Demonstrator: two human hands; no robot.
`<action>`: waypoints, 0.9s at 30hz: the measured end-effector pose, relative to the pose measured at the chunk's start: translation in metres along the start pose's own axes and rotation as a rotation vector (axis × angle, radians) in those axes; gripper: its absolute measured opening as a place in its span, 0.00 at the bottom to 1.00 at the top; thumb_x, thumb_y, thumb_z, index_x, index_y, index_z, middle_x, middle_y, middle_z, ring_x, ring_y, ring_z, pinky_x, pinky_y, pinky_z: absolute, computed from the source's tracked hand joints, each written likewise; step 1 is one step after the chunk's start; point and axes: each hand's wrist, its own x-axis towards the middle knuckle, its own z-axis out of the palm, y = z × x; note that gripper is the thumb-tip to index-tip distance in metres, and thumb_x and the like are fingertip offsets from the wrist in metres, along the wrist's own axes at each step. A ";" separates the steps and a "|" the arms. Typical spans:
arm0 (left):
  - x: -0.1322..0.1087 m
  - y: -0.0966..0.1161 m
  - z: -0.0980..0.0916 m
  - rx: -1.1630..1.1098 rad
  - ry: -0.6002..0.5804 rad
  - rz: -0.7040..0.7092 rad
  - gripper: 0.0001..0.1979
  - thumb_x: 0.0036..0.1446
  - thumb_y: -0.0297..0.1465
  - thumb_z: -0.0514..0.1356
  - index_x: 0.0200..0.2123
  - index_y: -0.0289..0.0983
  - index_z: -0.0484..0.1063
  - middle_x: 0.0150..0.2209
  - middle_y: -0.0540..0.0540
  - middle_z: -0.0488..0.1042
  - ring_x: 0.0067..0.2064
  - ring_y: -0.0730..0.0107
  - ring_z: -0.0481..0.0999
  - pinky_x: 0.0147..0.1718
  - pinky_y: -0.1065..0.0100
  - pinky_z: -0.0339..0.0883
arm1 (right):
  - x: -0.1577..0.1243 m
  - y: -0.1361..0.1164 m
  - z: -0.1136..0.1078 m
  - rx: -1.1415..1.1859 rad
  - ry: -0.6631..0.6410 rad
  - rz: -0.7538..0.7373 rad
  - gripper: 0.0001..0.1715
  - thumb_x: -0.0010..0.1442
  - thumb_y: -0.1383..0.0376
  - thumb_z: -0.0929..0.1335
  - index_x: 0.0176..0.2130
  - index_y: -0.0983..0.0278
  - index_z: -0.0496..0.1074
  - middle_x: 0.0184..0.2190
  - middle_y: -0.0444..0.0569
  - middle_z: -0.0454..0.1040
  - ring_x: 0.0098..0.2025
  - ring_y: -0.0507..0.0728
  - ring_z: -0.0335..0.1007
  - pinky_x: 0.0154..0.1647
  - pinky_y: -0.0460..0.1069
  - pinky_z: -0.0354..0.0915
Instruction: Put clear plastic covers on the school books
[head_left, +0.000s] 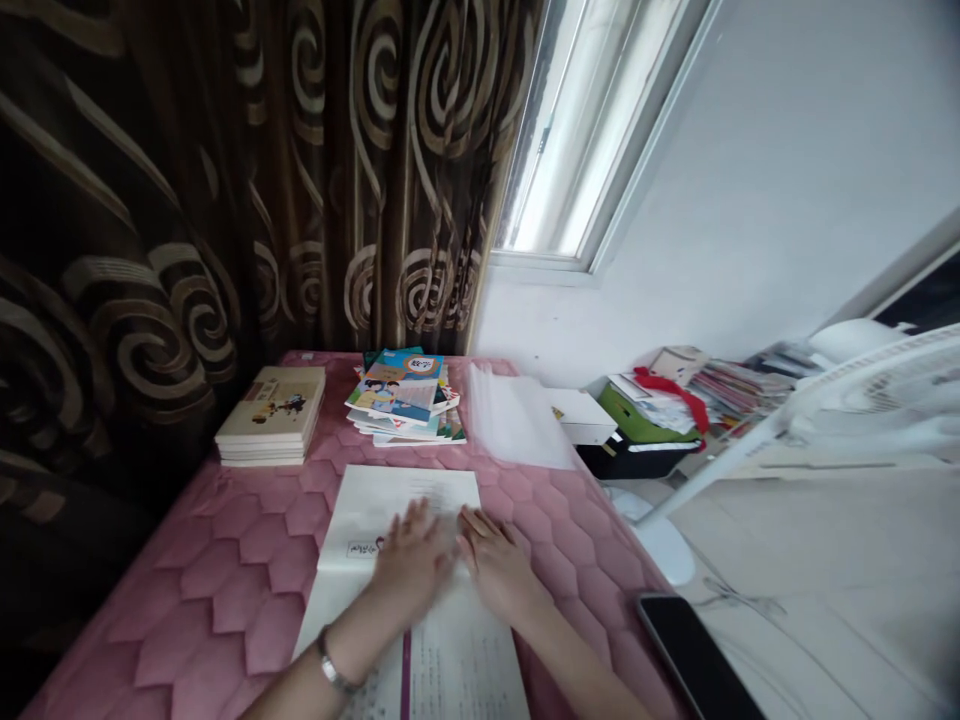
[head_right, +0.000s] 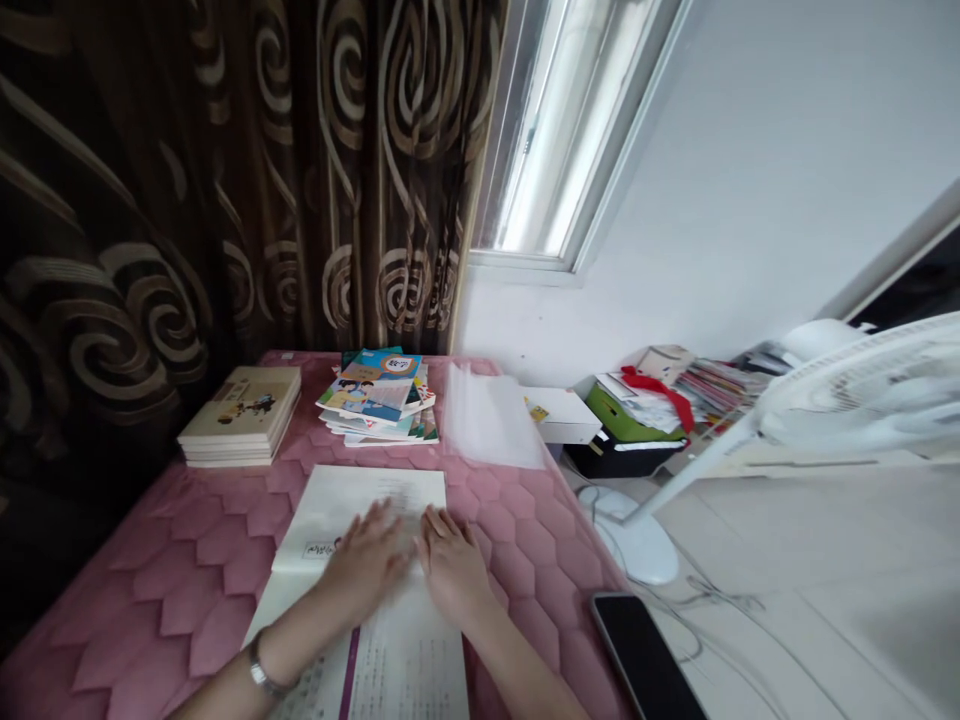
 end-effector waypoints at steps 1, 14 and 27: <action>0.006 0.011 0.002 -0.050 -0.029 0.070 0.29 0.62 0.35 0.46 0.66 0.38 0.54 0.69 0.44 0.48 0.69 0.60 0.46 0.65 0.54 0.46 | 0.002 0.003 -0.002 0.020 0.007 -0.016 0.27 0.69 0.64 0.52 0.61 0.60 0.64 0.65 0.50 0.59 0.66 0.57 0.53 0.65 0.56 0.50; 0.021 0.059 0.022 -0.056 -0.031 0.026 0.36 0.59 0.51 0.50 0.65 0.40 0.56 0.69 0.33 0.44 0.69 0.37 0.40 0.62 0.37 0.34 | 0.060 0.049 -0.029 -0.019 0.102 0.230 0.20 0.59 0.50 0.67 0.36 0.63 0.76 0.42 0.53 0.78 0.48 0.59 0.72 0.46 0.48 0.61; 0.020 0.058 0.018 -0.038 -0.059 0.029 0.37 0.59 0.55 0.46 0.66 0.41 0.55 0.70 0.36 0.43 0.69 0.40 0.39 0.63 0.39 0.35 | 0.063 0.055 -0.031 0.006 0.013 0.234 0.18 0.56 0.50 0.70 0.31 0.62 0.78 0.33 0.48 0.80 0.36 0.55 0.74 0.35 0.46 0.60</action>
